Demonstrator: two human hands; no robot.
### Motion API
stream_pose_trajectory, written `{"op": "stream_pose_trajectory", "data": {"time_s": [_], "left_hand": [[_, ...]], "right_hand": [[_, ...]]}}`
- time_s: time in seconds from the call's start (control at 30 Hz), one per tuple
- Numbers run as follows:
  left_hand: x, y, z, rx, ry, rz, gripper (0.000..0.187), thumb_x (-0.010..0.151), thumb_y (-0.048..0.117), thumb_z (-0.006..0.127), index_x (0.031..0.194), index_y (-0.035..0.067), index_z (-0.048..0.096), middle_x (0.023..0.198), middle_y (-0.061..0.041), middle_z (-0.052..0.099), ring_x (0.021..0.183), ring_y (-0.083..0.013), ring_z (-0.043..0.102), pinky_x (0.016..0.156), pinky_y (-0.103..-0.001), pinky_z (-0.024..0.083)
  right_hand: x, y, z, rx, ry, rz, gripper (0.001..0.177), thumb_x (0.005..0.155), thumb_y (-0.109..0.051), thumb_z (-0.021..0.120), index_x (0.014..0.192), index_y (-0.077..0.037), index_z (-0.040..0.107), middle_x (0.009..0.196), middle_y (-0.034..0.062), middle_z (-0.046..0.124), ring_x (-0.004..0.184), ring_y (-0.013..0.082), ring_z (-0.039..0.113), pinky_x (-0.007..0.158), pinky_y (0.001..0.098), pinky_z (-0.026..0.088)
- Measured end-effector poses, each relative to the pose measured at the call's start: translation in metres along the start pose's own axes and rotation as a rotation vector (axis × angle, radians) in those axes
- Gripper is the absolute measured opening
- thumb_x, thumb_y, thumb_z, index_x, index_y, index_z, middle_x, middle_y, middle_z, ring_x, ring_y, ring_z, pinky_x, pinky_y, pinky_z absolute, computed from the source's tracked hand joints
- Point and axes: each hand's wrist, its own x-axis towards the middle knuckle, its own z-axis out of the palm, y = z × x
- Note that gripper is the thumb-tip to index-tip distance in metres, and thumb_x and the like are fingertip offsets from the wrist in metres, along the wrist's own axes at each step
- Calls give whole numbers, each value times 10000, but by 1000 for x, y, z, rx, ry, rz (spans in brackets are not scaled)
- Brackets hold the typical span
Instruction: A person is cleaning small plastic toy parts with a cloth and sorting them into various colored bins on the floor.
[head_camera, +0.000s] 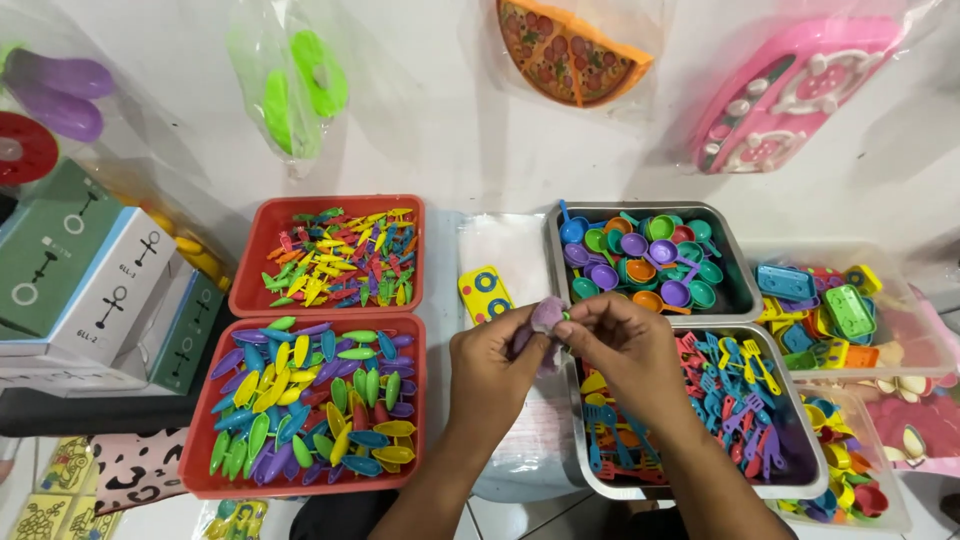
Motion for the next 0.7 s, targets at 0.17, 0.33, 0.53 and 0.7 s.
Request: {"op": "stream_pose_trajectory", "data": {"time_s": [0.17,0.33,0.53,0.7], "left_hand": [[3,-12,-5,13,94,5,171,778,-69,739,925,0,794,574,-153,642,602,-107,567,477,-311,537],[2,-24,-4,-78,93,-48,135,783,-43,745,884,35,788,581,-102,661,604,-86,552,451,-294,522],[-1,-12,-3,-68,39,19,273,812,-61,722,1079,-38,774,792,-204,721,781,-166,659,601,-341,583],[1,-19,0,-112,-9,-1,327,827,-55,723,1154,-67,726,930,-226,725,907,-250,723,700,-373,629]], "right_hand": [[-2,6,5,148,-96,6,528,779,46,818,1272,45,630,1010,193,772,930,241,747,797,407,634],[1,-1,5,115,-90,-17,377,832,62,762,1206,64,713,956,163,771,875,186,701,779,364,618],[3,-9,2,32,-95,-49,335,877,41,729,1212,62,736,866,175,750,811,181,673,734,355,590],[1,2,0,49,-35,30,350,882,38,715,1226,45,652,847,167,742,766,200,689,701,362,585]]}}
